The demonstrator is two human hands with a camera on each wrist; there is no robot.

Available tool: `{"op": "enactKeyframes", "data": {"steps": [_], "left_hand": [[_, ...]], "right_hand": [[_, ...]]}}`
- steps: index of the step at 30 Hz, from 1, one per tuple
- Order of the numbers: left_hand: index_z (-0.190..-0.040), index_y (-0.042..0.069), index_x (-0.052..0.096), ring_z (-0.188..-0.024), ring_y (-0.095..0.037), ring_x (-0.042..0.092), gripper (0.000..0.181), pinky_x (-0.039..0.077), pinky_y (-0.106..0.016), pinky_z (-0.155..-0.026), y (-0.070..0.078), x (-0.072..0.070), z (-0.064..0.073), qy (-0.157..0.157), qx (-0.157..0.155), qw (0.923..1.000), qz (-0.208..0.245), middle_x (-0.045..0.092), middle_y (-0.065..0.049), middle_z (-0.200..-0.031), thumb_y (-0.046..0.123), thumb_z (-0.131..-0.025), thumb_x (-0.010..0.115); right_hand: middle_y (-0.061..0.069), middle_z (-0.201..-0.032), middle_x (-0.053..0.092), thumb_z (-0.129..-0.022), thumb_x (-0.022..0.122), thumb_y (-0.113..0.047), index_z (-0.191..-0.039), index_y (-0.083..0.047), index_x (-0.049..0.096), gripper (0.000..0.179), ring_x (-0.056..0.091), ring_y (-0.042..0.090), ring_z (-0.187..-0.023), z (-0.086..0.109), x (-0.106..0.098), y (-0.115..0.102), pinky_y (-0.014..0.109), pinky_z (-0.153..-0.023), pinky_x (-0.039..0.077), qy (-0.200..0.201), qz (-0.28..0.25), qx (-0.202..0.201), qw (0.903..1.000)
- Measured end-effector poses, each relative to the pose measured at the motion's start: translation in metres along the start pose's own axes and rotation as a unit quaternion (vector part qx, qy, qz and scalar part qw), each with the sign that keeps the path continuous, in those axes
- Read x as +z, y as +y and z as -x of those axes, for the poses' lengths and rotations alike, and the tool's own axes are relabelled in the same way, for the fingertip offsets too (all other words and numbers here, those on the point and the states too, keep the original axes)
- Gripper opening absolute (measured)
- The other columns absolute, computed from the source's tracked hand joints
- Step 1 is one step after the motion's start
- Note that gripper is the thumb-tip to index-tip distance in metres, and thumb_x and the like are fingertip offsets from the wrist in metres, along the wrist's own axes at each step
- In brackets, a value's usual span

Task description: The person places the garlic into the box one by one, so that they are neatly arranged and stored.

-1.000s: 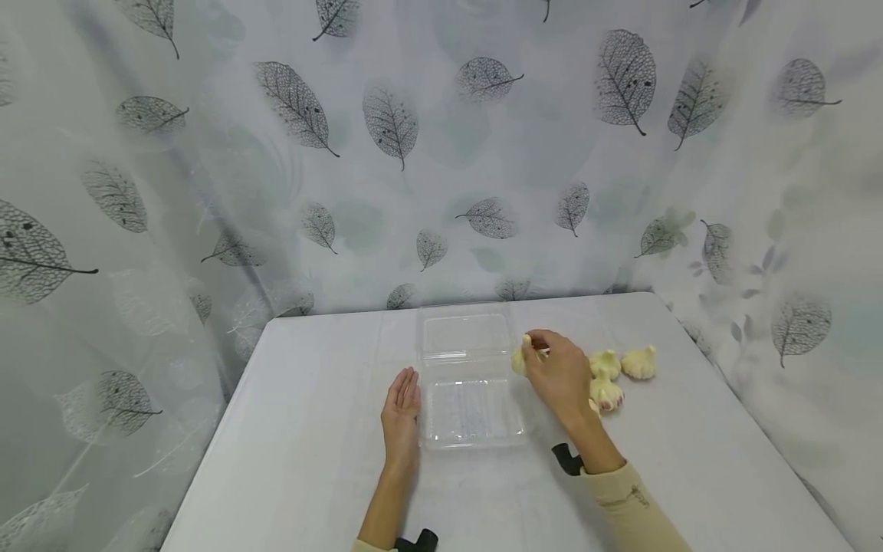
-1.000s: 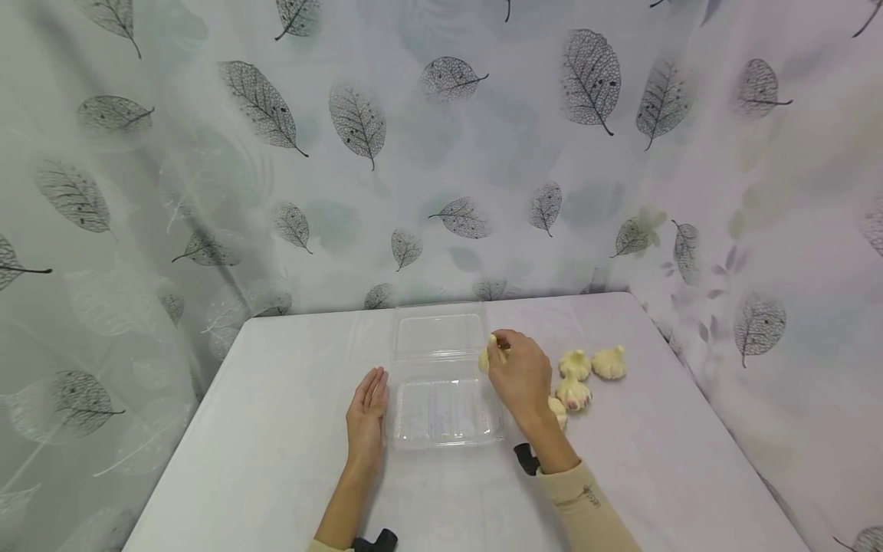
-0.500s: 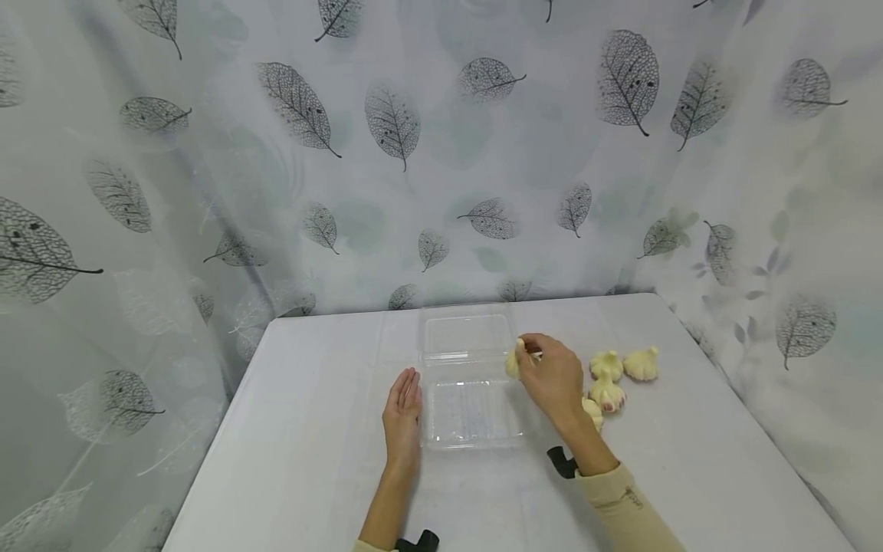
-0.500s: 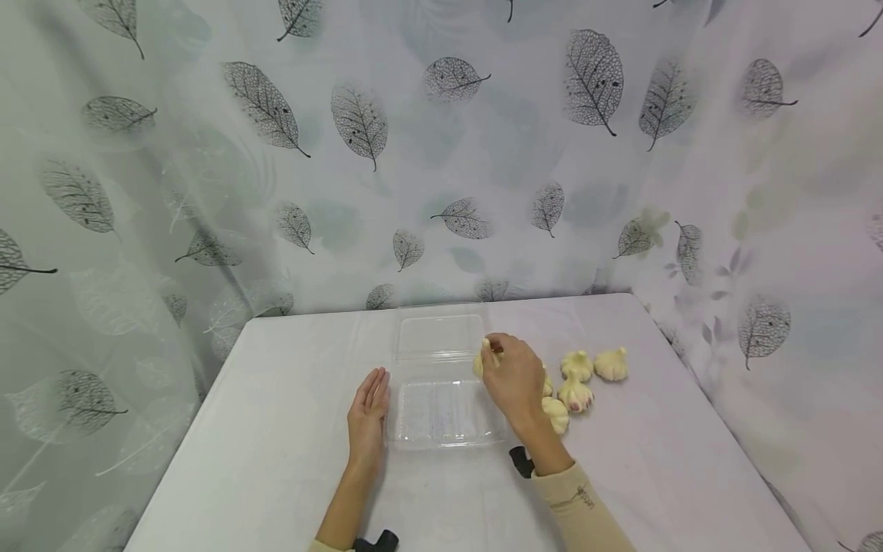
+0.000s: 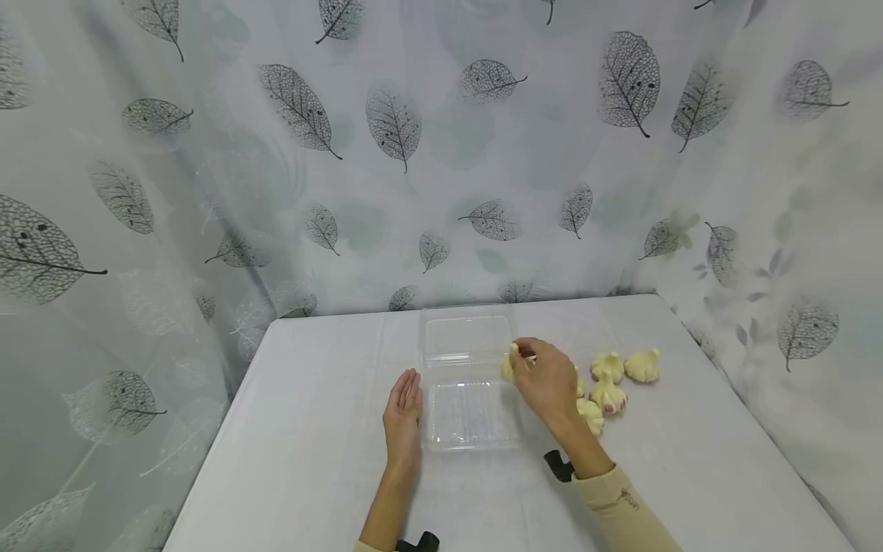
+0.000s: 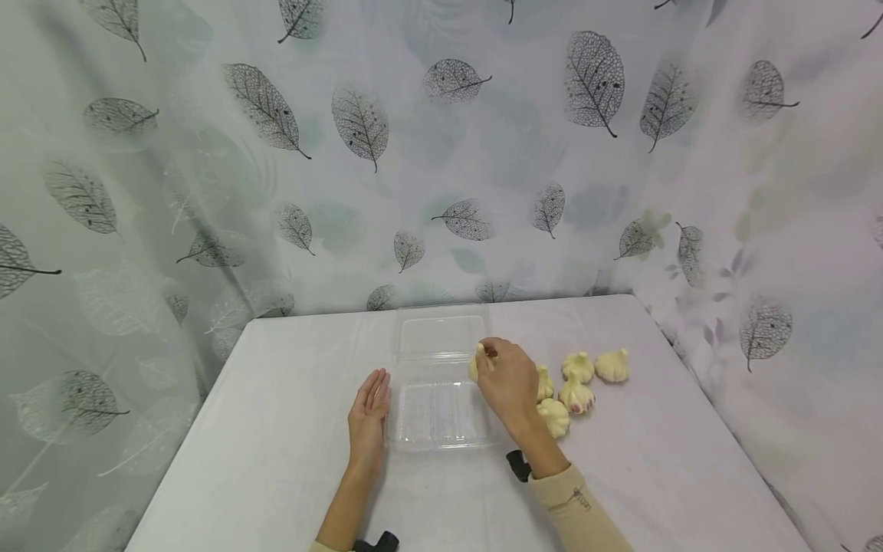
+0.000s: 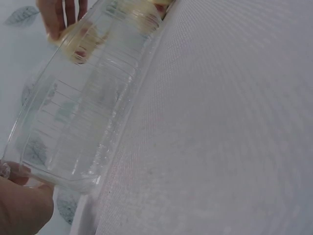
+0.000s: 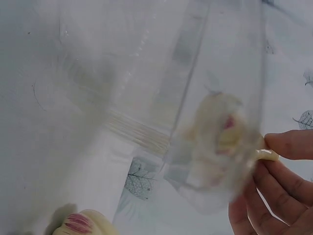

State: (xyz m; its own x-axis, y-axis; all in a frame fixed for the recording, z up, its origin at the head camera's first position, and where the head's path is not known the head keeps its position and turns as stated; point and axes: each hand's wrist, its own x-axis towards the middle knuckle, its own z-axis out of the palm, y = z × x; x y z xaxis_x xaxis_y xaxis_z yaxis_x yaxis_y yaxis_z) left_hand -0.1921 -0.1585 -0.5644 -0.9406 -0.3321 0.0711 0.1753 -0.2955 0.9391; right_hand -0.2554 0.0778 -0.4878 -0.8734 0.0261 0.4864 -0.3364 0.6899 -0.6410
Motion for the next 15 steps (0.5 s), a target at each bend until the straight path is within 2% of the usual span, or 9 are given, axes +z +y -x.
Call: {"op": "enactKeyframes", "data": {"steps": [9,15], "left_hand": [[-0.158,-0.002,0.034,-0.153,-0.025,0.036,0.051,0.038,-0.022,-0.119,0.0003,0.0002,0.0007,0.0,-0.003,1.0,0.007,0.037,-0.015,-0.165,-0.003,-0.108,0.047],[-0.158,-0.001,0.036,-0.153,-0.025,0.036,0.051,0.037,-0.023,-0.12,-0.0003,-0.0005,0.0008,-0.001,-0.001,1.0,0.002,0.038,-0.014,-0.165,-0.002,-0.109,0.048]], "right_hand": [[0.005,-0.094,0.078,-0.093,0.078,-0.018,-0.108,-0.011,0.079,0.017,0.073,0.026,-0.081,0.0027,0.0037,-0.0023,0.045,-0.069,0.061,-0.013,-0.009,0.0,0.9999],[0.003,-0.092,0.078,-0.091,0.079,-0.018,-0.106,-0.012,0.08,0.016,0.074,0.024,-0.08,0.0039,0.0093,-0.0001,0.043,-0.064,0.06,-0.013,-0.009,-0.006,0.9999]]}}
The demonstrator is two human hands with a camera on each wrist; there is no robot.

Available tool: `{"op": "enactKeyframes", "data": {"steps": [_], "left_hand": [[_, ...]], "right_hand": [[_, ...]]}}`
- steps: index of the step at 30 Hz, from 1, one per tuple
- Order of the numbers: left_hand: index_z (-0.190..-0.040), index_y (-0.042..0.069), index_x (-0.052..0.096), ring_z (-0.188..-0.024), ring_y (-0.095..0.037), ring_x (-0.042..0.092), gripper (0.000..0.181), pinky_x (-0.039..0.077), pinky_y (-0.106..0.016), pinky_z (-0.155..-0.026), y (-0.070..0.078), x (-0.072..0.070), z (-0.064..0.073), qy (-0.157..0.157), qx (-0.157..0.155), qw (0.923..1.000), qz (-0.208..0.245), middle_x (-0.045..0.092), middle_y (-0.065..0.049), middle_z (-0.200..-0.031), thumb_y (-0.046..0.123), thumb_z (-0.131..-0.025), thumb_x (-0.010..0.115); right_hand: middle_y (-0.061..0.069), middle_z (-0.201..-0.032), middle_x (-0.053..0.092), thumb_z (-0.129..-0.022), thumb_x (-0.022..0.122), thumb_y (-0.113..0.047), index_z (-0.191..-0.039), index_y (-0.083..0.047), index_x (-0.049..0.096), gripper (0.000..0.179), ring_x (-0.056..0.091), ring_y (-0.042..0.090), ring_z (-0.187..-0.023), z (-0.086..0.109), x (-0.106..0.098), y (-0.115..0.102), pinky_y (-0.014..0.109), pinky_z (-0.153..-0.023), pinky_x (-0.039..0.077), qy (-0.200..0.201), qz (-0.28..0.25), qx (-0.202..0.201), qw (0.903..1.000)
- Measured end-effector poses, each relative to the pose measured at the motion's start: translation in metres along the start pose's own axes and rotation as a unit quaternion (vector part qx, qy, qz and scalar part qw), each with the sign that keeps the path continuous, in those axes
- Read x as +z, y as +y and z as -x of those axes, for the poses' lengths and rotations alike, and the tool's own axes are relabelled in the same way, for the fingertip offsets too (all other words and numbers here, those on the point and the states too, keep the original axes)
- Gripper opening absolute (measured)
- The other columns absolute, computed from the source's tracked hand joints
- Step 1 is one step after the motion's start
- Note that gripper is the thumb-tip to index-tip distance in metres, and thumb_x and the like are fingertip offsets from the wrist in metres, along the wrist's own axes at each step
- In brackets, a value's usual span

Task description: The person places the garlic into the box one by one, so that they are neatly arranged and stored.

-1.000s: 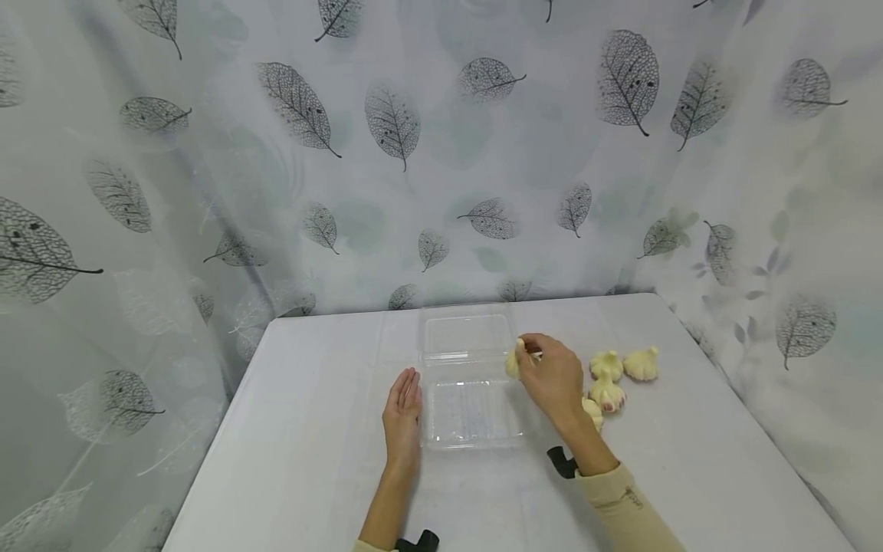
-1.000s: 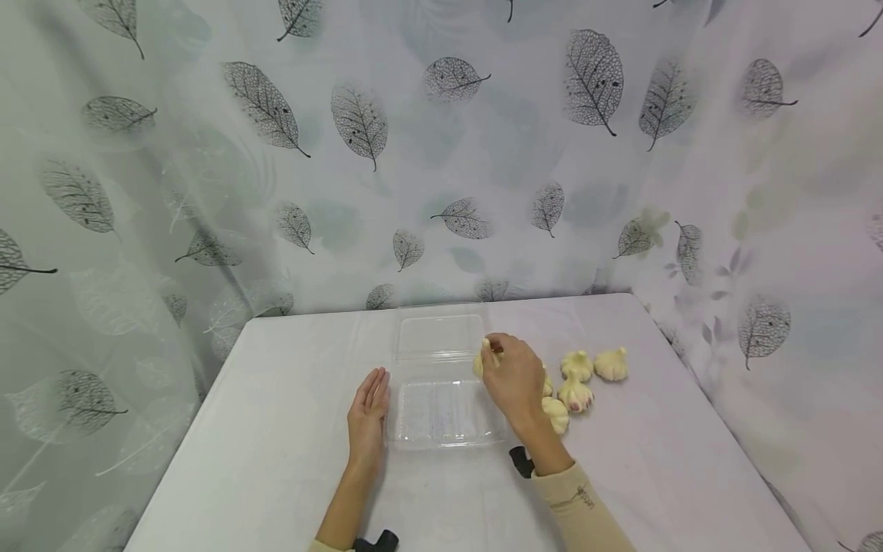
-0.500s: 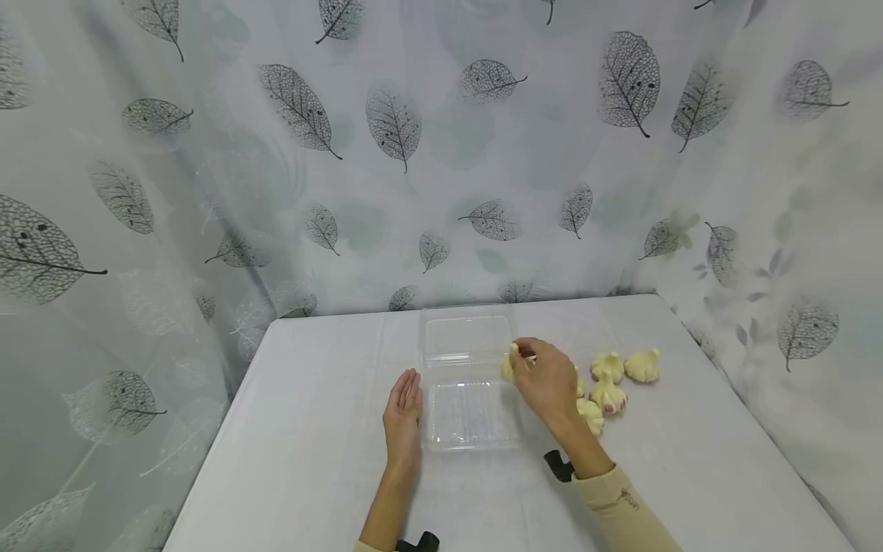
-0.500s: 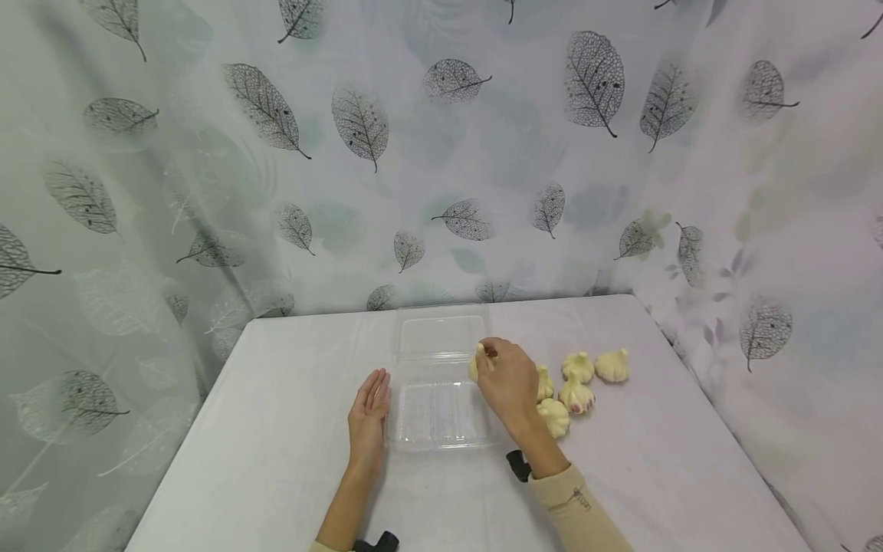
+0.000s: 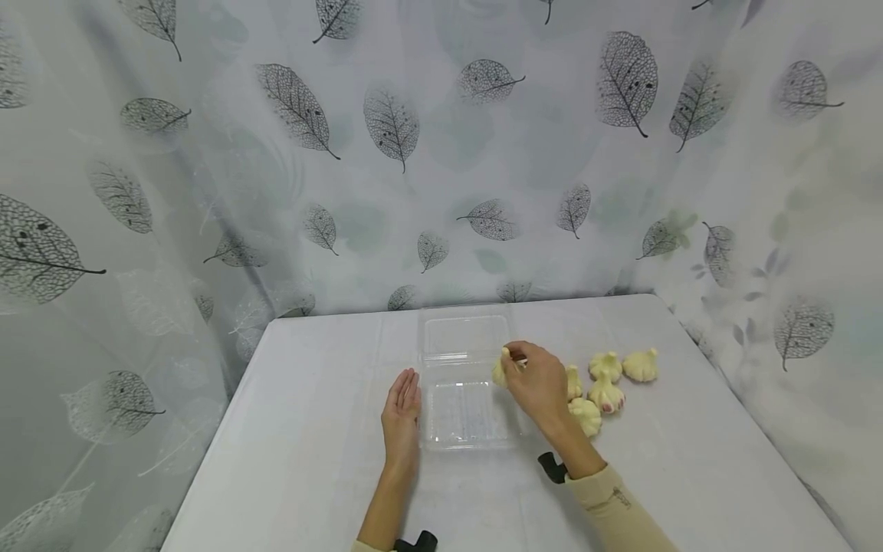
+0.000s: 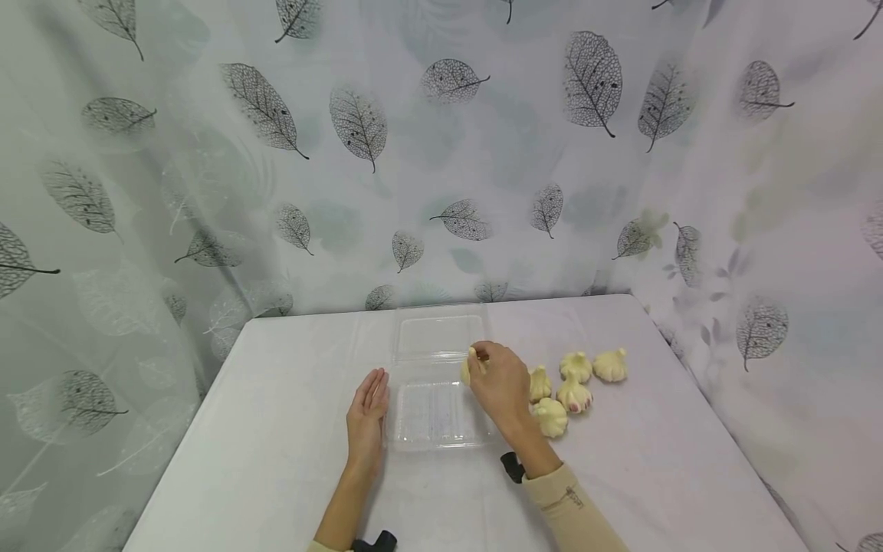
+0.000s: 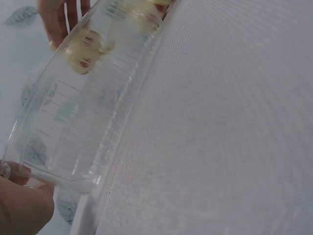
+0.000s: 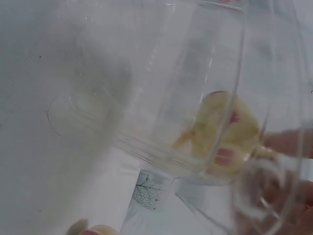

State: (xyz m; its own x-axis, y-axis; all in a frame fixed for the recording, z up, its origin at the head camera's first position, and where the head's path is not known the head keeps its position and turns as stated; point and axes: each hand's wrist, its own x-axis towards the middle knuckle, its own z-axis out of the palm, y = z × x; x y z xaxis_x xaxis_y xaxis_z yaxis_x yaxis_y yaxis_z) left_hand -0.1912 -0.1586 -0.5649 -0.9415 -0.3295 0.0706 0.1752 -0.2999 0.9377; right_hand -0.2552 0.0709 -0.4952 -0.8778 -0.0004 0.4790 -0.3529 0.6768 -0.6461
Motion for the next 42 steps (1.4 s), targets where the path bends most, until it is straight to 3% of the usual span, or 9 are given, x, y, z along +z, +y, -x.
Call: {"op": "enactKeyframes", "data": {"steps": [11,23,36,42], "left_hand": [[-0.159,-0.001,0.035,-0.153,-0.025,0.036,0.051,0.036,-0.026,-0.121,0.001,-0.002,0.0,-0.001,0.0,1.0,-0.006,0.038,-0.013,-0.164,-0.001,-0.109,0.048],[-0.159,0.001,0.035,-0.154,-0.025,0.035,0.051,0.036,-0.026,-0.122,0.001,-0.001,0.0,-0.007,0.001,1.0,-0.005,0.037,-0.012,-0.165,-0.001,-0.109,0.046],[-0.158,0.001,0.036,-0.153,-0.024,0.037,0.051,0.037,-0.022,-0.119,0.0,0.001,0.0,-0.006,0.003,0.9999,-0.008,0.039,-0.012,-0.164,-0.001,-0.109,0.047],[-0.158,0.001,0.036,-0.153,-0.024,0.036,0.051,0.037,-0.023,-0.12,-0.002,0.0,-0.001,-0.007,0.005,0.9999,-0.009,0.037,-0.014,-0.165,0.001,-0.109,0.048]], "right_hand": [[0.003,-0.09,0.078,-0.089,0.081,-0.016,-0.102,-0.012,0.08,0.014,0.074,0.022,-0.079,0.002,0.008,0.006,0.041,-0.062,0.059,-0.02,-0.017,0.009,0.9996],[0.002,-0.087,0.079,-0.087,0.081,-0.018,-0.097,-0.012,0.08,0.011,0.075,0.025,-0.077,0.003,0.014,0.014,0.04,-0.059,0.057,-0.03,0.007,0.015,0.9994],[0.002,-0.088,0.078,-0.086,0.084,-0.02,-0.099,-0.011,0.079,0.017,0.074,0.023,-0.081,0.003,0.016,0.019,0.04,-0.063,0.058,-0.067,0.015,0.046,0.9965],[0.004,-0.09,0.078,-0.088,0.082,-0.021,-0.102,-0.01,0.079,0.018,0.074,0.022,-0.081,0.003,0.019,0.02,0.041,-0.065,0.06,-0.065,0.025,0.039,0.9968]]}}
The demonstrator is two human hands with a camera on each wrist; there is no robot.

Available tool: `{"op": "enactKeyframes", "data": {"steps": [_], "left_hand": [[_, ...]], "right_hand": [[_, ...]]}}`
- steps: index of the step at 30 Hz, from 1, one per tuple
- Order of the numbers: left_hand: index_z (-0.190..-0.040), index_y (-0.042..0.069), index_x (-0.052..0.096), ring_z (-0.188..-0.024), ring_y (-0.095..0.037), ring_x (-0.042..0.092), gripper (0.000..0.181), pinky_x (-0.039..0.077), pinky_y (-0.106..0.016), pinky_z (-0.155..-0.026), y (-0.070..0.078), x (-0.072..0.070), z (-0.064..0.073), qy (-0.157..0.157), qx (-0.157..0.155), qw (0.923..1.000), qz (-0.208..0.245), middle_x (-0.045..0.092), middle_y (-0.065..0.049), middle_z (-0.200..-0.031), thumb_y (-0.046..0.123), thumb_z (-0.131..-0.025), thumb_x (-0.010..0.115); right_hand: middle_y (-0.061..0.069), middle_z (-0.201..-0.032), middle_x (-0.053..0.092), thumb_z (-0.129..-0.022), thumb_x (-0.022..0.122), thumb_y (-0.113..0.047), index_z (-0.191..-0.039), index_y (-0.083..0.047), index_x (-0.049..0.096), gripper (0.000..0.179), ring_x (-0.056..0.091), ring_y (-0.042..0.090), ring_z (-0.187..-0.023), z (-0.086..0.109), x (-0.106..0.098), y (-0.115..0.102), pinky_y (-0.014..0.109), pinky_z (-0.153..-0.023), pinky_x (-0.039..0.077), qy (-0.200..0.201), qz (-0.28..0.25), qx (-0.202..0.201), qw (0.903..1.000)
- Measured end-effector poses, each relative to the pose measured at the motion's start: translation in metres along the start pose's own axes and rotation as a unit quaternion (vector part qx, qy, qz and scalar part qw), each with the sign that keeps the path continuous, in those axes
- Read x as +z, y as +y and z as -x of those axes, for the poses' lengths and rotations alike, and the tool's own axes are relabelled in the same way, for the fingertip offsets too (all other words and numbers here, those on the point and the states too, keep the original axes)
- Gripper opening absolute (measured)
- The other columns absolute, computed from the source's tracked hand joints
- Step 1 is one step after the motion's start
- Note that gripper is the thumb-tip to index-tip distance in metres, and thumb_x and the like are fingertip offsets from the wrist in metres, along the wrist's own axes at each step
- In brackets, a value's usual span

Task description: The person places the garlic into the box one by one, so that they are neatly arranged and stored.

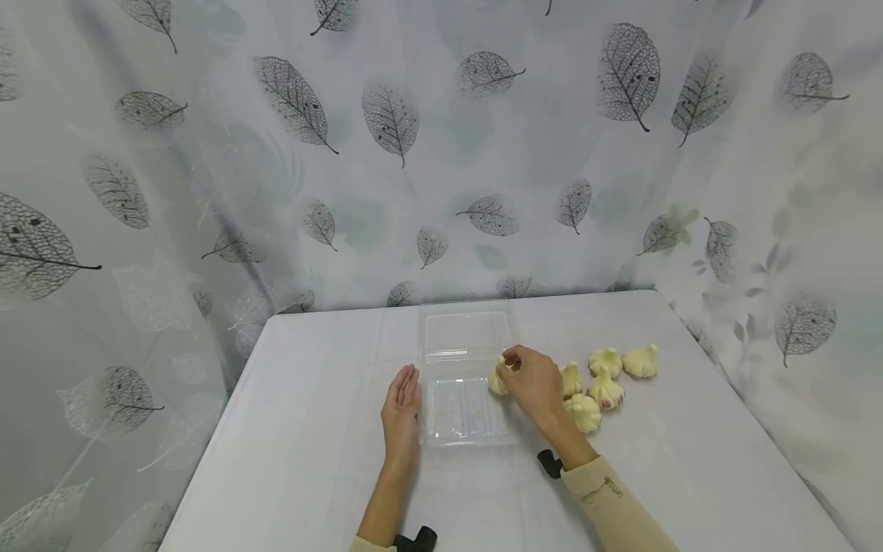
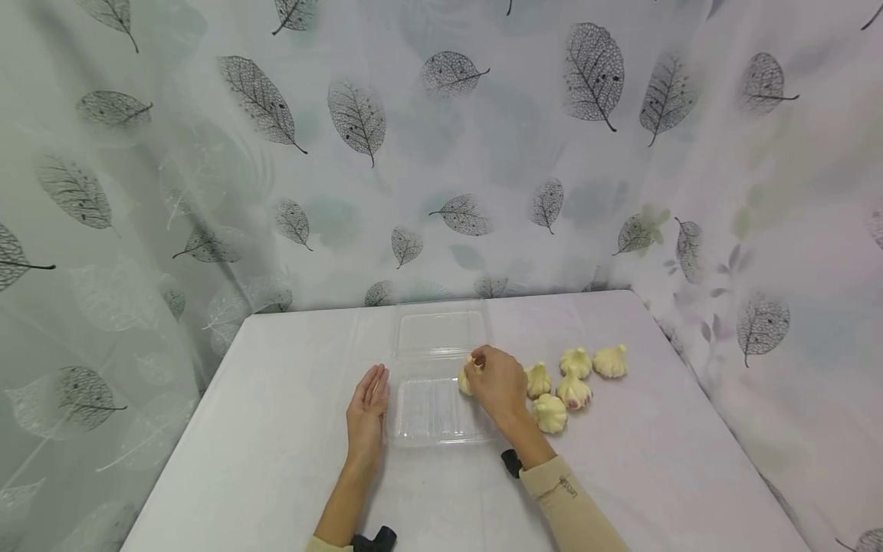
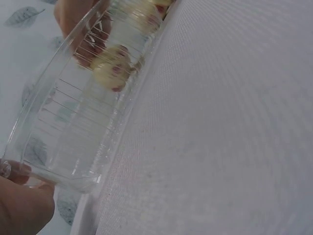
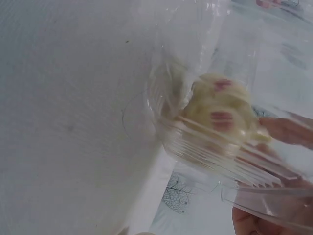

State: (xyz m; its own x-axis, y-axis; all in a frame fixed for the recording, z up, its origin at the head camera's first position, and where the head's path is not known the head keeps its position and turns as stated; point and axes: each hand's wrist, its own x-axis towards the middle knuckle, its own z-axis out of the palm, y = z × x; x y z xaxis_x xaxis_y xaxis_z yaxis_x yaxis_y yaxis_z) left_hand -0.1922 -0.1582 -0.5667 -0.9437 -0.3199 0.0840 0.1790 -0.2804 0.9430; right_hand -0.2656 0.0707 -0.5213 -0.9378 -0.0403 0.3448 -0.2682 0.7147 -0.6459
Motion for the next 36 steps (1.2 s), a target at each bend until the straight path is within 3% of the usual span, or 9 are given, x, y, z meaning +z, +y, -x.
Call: {"op": "enactKeyframes", "data": {"steps": [21,36], "left_hand": [[-0.159,0.001,0.035,-0.153,-0.024,0.036,0.052,0.037,-0.022,-0.119,0.0,0.0,0.0,0.0,-0.005,1.0,0.003,0.037,-0.013,-0.165,0.002,-0.109,0.049],[-0.159,0.001,0.034,-0.154,-0.024,0.035,0.052,0.038,-0.022,-0.119,0.003,0.002,0.002,-0.002,-0.008,0.9999,0.007,0.036,-0.014,-0.166,-0.002,-0.109,0.046]], "right_hand": [[0.004,-0.091,0.078,-0.086,0.084,-0.02,-0.108,-0.008,0.079,0.026,0.073,0.023,-0.082,-0.005,-0.007,0.005,0.043,-0.069,0.059,0.014,-0.017,-0.022,0.9995],[0.004,-0.089,0.078,-0.088,0.084,-0.019,-0.103,-0.009,0.08,0.019,0.074,0.025,-0.082,-0.009,-0.042,0.003,0.041,-0.066,0.057,0.048,-0.018,-0.022,0.9985]]}}
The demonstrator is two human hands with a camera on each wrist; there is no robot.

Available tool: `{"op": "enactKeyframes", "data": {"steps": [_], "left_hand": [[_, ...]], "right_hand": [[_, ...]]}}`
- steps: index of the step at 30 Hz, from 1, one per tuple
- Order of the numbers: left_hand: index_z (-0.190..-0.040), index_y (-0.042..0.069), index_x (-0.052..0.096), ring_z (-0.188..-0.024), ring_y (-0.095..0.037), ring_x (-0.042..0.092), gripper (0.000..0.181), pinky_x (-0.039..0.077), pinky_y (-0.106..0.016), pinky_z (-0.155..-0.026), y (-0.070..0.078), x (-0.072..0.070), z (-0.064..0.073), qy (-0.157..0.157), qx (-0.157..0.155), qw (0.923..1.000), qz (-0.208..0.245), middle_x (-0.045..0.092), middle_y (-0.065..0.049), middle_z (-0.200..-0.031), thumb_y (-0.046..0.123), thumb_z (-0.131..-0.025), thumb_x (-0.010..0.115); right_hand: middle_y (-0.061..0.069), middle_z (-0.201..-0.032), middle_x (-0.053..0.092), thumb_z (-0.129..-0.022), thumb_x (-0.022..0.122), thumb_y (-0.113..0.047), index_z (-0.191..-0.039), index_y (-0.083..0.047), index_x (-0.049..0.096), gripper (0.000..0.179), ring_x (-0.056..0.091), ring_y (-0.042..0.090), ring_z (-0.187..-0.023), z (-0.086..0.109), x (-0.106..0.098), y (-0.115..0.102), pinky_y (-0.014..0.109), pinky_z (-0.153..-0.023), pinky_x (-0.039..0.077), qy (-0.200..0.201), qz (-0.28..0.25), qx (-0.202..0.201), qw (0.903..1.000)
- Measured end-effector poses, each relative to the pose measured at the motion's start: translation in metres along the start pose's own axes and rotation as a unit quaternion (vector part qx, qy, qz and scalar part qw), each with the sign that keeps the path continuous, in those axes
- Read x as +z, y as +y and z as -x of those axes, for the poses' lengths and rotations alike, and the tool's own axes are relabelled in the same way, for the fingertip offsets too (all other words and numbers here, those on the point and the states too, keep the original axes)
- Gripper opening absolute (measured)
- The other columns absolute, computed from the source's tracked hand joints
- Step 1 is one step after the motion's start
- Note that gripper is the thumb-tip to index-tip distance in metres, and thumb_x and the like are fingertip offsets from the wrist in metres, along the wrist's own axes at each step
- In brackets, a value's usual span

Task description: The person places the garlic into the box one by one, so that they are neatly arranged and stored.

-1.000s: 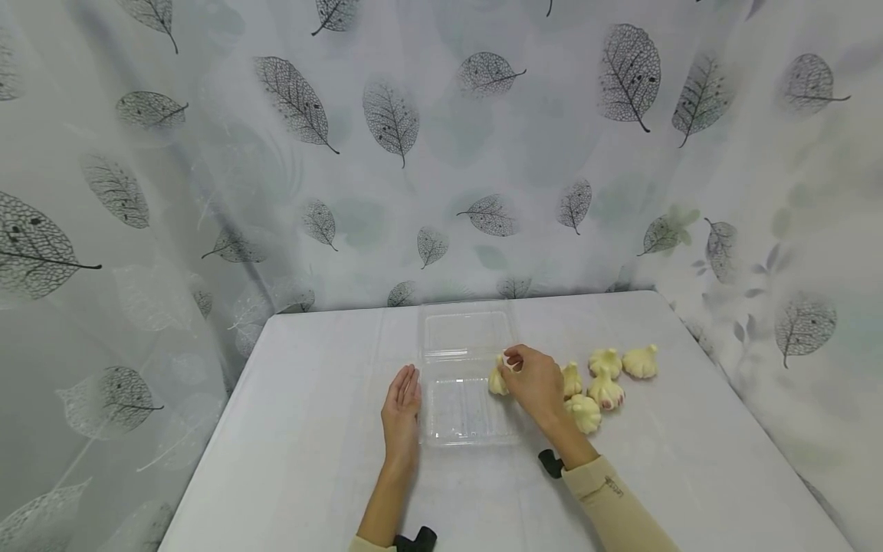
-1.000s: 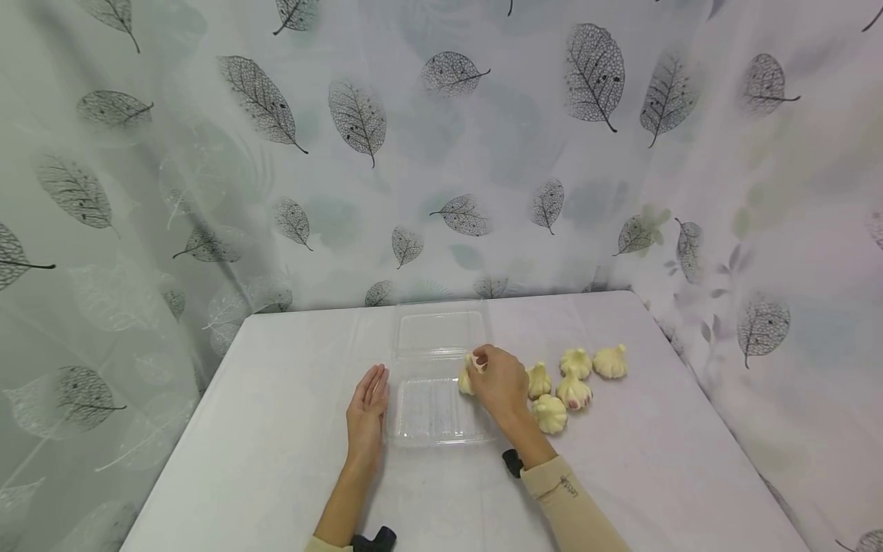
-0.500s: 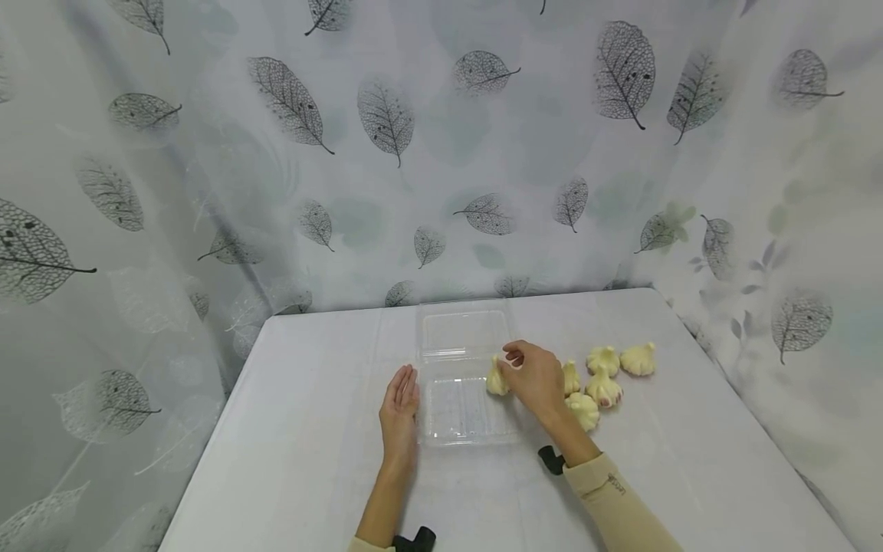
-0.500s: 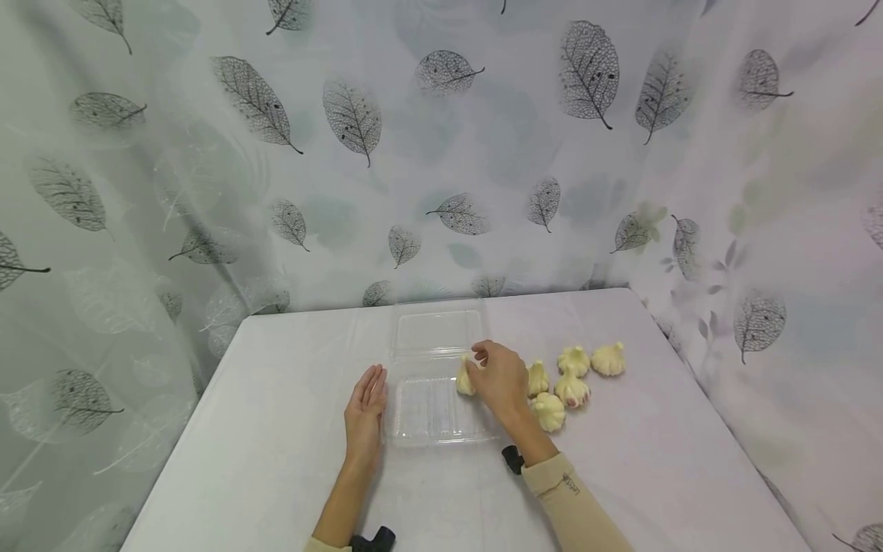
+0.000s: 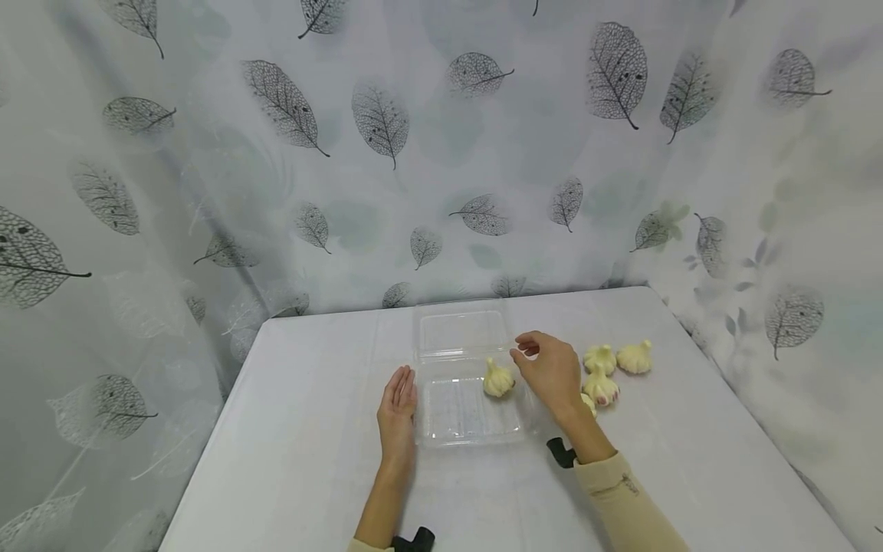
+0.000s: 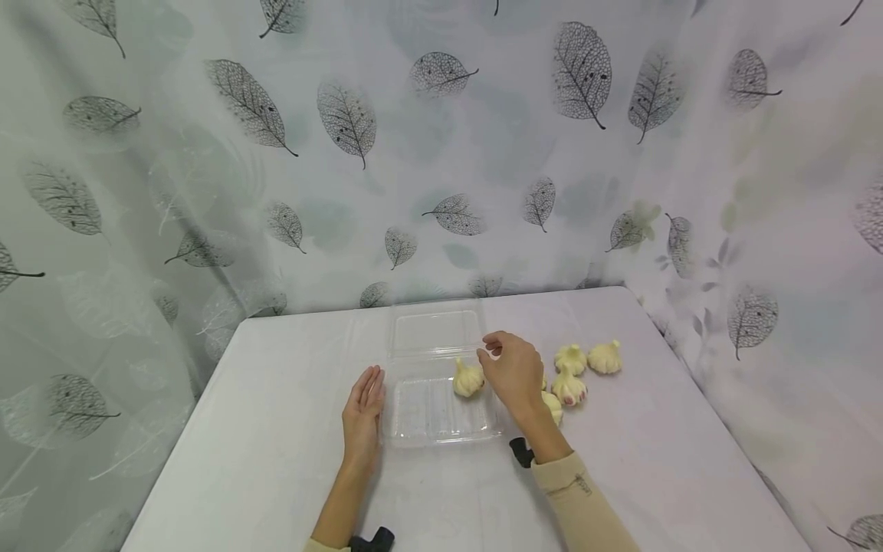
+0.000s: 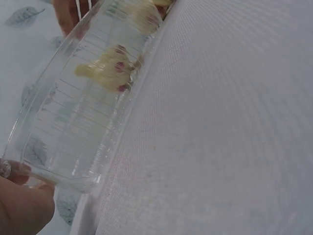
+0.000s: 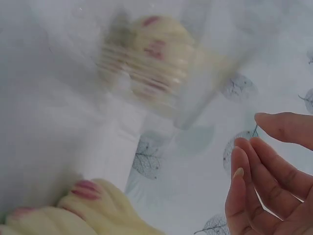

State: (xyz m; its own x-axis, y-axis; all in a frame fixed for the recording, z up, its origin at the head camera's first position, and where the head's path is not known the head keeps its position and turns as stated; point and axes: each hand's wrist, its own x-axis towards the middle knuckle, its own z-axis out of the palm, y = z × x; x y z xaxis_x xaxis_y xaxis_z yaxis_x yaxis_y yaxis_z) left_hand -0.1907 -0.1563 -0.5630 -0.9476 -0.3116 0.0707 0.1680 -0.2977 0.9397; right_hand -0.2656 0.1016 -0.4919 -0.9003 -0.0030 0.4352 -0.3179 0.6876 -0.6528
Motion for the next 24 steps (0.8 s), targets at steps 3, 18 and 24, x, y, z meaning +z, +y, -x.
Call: {"op": "enactKeyframes", "data": {"steps": [3,18,24], "left_hand": [[-0.159,0.0,0.034,-0.153,-0.024,0.035,0.052,0.038,-0.022,-0.119,0.0,0.0,0.0,-0.001,0.002,1.0,0.002,0.036,-0.014,-0.165,-0.003,-0.109,0.046],[-0.159,-0.002,0.034,-0.153,-0.026,0.035,0.052,0.037,-0.023,-0.12,-0.003,-0.004,-0.003,-0.003,0.008,1.0,0.003,0.035,-0.018,-0.166,-0.003,-0.108,0.046],[-0.159,0.001,0.036,-0.153,-0.023,0.037,0.052,0.038,-0.021,-0.119,-0.004,-0.004,-0.002,0.0,0.005,1.0,-0.004,0.037,-0.015,-0.165,-0.002,-0.109,0.047]], "right_hand": [[0.002,-0.089,0.078,-0.088,0.084,-0.02,-0.102,-0.011,0.08,0.017,0.073,0.024,-0.082,-0.001,-0.009,0.001,0.039,-0.065,0.056,0.006,0.001,0.007,1.0],[0.007,-0.087,0.077,-0.089,0.083,-0.015,-0.1,-0.008,0.08,0.014,0.07,0.023,-0.072,0.004,-0.047,0.02,0.031,-0.057,0.051,0.047,0.005,0.027,0.9985],[0.012,-0.091,0.078,-0.089,0.081,-0.013,-0.101,-0.004,0.08,0.015,0.072,0.028,-0.082,0.008,-0.059,0.031,0.034,-0.06,0.054,0.056,0.007,0.033,0.9979]]}}
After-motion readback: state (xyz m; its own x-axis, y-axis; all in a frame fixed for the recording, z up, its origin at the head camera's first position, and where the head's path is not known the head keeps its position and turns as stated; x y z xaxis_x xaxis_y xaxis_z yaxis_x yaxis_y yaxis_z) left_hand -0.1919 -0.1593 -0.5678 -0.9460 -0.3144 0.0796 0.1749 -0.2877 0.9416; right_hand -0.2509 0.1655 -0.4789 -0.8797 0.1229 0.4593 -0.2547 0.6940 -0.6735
